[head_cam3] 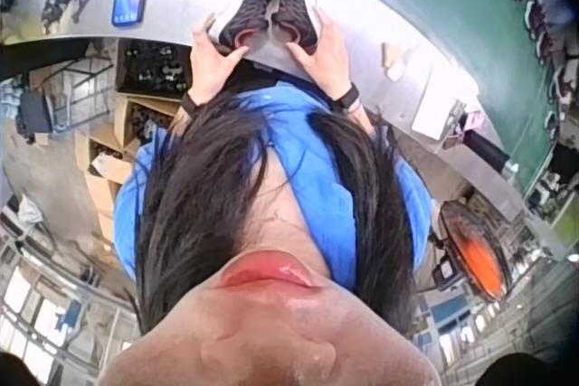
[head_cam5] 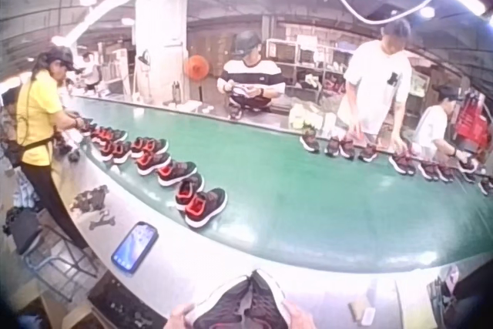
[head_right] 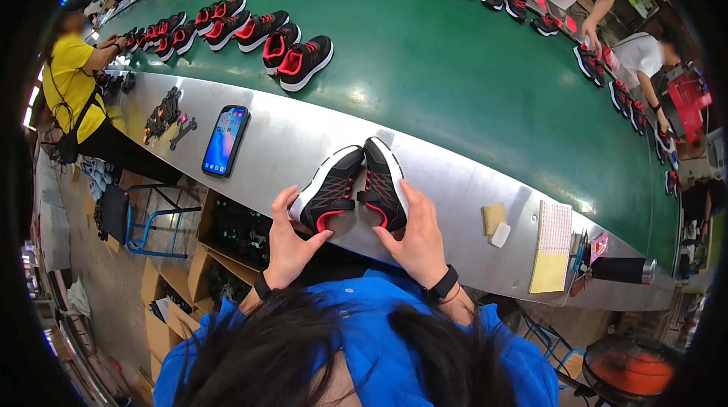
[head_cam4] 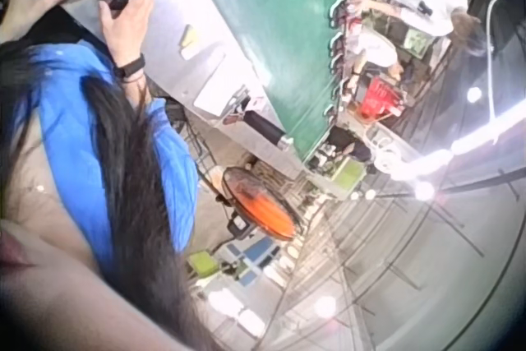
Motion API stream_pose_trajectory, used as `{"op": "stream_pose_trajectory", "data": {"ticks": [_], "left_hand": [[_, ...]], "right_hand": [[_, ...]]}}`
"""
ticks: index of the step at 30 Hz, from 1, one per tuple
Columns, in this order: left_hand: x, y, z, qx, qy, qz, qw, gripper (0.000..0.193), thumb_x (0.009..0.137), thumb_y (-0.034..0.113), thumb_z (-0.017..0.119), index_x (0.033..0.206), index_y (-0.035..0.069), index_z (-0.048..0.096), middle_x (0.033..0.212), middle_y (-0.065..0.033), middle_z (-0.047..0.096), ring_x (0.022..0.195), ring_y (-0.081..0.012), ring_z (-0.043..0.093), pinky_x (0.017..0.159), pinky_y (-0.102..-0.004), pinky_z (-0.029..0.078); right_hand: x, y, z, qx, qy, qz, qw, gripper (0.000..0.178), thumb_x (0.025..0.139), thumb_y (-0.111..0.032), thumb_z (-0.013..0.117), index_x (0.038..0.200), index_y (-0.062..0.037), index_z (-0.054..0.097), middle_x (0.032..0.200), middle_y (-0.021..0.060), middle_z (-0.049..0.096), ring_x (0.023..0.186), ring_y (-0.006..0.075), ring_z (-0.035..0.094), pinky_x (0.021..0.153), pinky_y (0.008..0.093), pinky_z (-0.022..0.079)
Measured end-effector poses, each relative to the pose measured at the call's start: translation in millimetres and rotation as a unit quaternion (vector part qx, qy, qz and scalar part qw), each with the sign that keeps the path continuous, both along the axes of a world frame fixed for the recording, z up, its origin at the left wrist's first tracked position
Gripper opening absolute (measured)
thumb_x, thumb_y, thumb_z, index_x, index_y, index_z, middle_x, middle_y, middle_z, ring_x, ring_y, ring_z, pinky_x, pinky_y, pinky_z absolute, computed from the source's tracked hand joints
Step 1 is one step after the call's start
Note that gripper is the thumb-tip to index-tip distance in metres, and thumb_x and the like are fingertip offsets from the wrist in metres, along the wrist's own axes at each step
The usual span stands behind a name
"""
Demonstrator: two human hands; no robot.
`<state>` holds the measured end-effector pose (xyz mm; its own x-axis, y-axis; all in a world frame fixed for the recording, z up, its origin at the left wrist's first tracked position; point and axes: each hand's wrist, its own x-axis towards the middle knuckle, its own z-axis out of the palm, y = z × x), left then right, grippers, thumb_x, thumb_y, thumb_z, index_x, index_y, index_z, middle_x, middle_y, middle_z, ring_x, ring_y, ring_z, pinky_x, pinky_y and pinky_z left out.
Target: The person wipes the upper and strap of black and red sneakers with a small white pad, then places the shoes on a green conveyor belt. The person repeats this process for several pairs of shoes, handling them one at a time and moving them along the line.
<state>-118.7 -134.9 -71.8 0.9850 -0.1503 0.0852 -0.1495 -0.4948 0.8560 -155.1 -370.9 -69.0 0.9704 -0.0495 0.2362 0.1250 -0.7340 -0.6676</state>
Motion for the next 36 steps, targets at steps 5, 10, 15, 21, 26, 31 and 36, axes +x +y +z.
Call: {"op": "stream_pose_trajectory", "data": {"ticks": [5, 10, 15, 21, 26, 31, 36], "left_hand": [[9.9, -2.6, -2.9, -0.169, 0.094, -0.011, 0.981, 0.087, 0.071, 0.007, 0.084, 0.137, 0.007, 0.028, 0.126, -0.0187, 0.048, 0.105, -0.0211, 0.059, 0.076, -0.0306, 0.055], [23.0, -5.5, 17.1, -0.469, 0.319, -0.088, 0.819, 0.057, 0.099, 0.014, 0.054, 0.142, 0.008, 0.017, 0.132, -0.0188, 0.043, 0.111, -0.0247, 0.059, 0.098, -0.0408, 0.051], [23.6, -21.6, 16.3, -0.404, 0.262, -0.139, 0.865, 0.062, 0.099, 0.013, 0.053, 0.144, 0.006, 0.012, 0.136, -0.0185, 0.042, 0.12, -0.0241, 0.054, 0.099, -0.0419, 0.049], [14.2, -18.8, -4.1, -0.02, 0.071, -0.095, 0.993, 0.068, 0.089, 0.012, 0.064, 0.141, 0.004, 0.021, 0.138, -0.0271, 0.033, 0.133, -0.0393, 0.034, 0.108, -0.0501, 0.033], [3.1, -30.1, 16.9, 0.19, -0.098, -0.036, 0.976, 0.082, 0.076, 0.016, 0.077, 0.141, 0.006, 0.028, 0.138, -0.0246, 0.026, 0.129, -0.0415, 0.027, 0.104, -0.0534, 0.023], [-1.8, -57.9, 37.2, 0.3, -0.072, -0.138, 0.941, 0.065, 0.064, 0.03, 0.085, 0.123, 0.026, 0.056, 0.128, -0.019, 0.043, 0.125, -0.0331, 0.036, 0.099, -0.0526, 0.022], [4.8, -76.1, 13.2, 0.31, -0.136, -0.133, 0.931, 0.048, 0.063, 0.029, 0.085, 0.102, 0.014, 0.061, 0.117, -0.0207, 0.05, 0.122, -0.0338, 0.04, 0.093, -0.0501, 0.024]], "right_hand": [[-0.2, -8.6, -8.4, 0.187, 0.064, -0.021, 0.98, 0.087, 0.077, -0.024, 0.081, 0.144, 0.0005, 0.03, 0.133, 0.018, 0.05, 0.118, 0.0317, 0.053, 0.094, 0.0388, 0.047], [6.4, -14.9, 1.2, 0.627, 0.215, 0.026, 0.748, 0.068, 0.097, -0.022, 0.057, 0.15, -0.0007, 0.021, 0.131, 0.0156, 0.054, 0.11, 0.021, 0.06, 0.074, 0.0296, 0.057], [13.7, -14.2, 7.8, 0.57, 0.214, 0.078, 0.789, 0.063, 0.098, -0.024, 0.054, 0.15, -0.0004, 0.026, 0.136, 0.0136, 0.051, 0.105, 0.0192, 0.06, 0.075, 0.028, 0.055], [2.3, -31.8, -21.5, 0.251, 0.199, 0.046, 0.946, 0.049, 0.092, -0.025, 0.063, 0.137, -0.0074, 0.052, 0.13, 0.015, 0.055, 0.102, 0.0216, 0.053, 0.075, 0.0279, 0.049], [-6.5, -31.5, -24.4, 0.158, 0.155, -0.006, 0.975, 0.035, 0.087, -0.018, 0.066, 0.121, -0.0083, 0.063, 0.127, 0.0126, 0.054, 0.1, 0.0231, 0.046, 0.079, 0.028, 0.047], [-8.3, -30.7, -32.3, 0.117, 0.108, -0.006, 0.987, 0.029, 0.085, -0.015, 0.066, 0.113, -0.0078, 0.065, 0.125, 0.0118, 0.053, 0.104, 0.0253, 0.046, 0.083, 0.0314, 0.046], [-6.5, -28.3, -33.0, 0.114, 0.09, -0.026, 0.989, 0.027, 0.084, -0.013, 0.067, 0.11, -0.0086, 0.066, 0.117, 0.0107, 0.056, 0.1, 0.0259, 0.05, 0.084, 0.0337, 0.046]]}}
